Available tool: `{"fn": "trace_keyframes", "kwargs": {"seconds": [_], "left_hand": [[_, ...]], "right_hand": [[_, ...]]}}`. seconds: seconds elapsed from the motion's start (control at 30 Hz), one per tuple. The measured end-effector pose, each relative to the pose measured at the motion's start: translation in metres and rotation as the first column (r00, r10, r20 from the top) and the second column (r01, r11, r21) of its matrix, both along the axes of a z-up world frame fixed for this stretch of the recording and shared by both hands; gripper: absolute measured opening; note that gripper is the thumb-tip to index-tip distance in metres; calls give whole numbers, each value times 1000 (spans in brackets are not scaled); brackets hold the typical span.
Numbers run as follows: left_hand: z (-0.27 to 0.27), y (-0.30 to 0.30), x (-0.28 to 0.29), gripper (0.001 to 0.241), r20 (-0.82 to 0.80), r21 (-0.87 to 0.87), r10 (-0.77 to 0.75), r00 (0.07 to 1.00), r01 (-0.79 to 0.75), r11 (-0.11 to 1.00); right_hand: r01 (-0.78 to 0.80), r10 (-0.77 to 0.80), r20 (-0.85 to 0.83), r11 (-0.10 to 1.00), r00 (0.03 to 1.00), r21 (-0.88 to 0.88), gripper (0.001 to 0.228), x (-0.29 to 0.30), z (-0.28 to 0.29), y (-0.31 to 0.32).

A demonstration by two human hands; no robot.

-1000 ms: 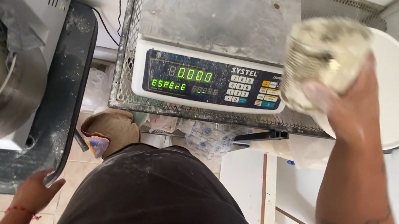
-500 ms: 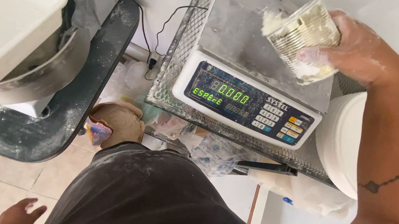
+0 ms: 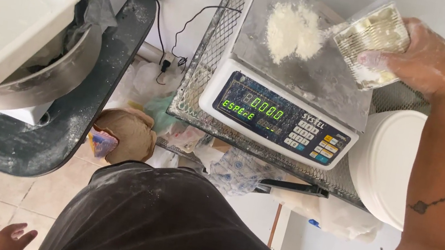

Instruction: The person scoops flour from a container and pours it onto a digital scale. They then cut a portion of dough from a larger mass on a floured table using a dough scraper, weigh it, and roll it into a ball by hand. This process is repeated to create multiple dough balls.

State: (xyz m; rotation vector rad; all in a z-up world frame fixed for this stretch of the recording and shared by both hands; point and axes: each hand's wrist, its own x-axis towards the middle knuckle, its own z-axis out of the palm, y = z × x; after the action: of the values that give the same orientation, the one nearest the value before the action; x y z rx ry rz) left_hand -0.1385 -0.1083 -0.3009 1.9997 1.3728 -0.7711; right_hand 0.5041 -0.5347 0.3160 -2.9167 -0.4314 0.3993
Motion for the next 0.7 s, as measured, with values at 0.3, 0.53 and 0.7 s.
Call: {"fn": "trace_keyframes", "kwargs": {"seconds": [0.3,0.53,0.7], "left_hand": [[17,29,41,71,-82,-99,-84,993,75,992],[10,40,63,70,-15,-106,-60,998,58,993],[2,32,54,68,43,-71,-83,996,86,994]], "right_hand": [[191,-209,-68,960,976,-205,82,-23,13,-27],[191,-223,-74,933,972,-305,85,-32,23,-33],[158,-180,-169,978,969,-133,66,-42,21,-19]]}}
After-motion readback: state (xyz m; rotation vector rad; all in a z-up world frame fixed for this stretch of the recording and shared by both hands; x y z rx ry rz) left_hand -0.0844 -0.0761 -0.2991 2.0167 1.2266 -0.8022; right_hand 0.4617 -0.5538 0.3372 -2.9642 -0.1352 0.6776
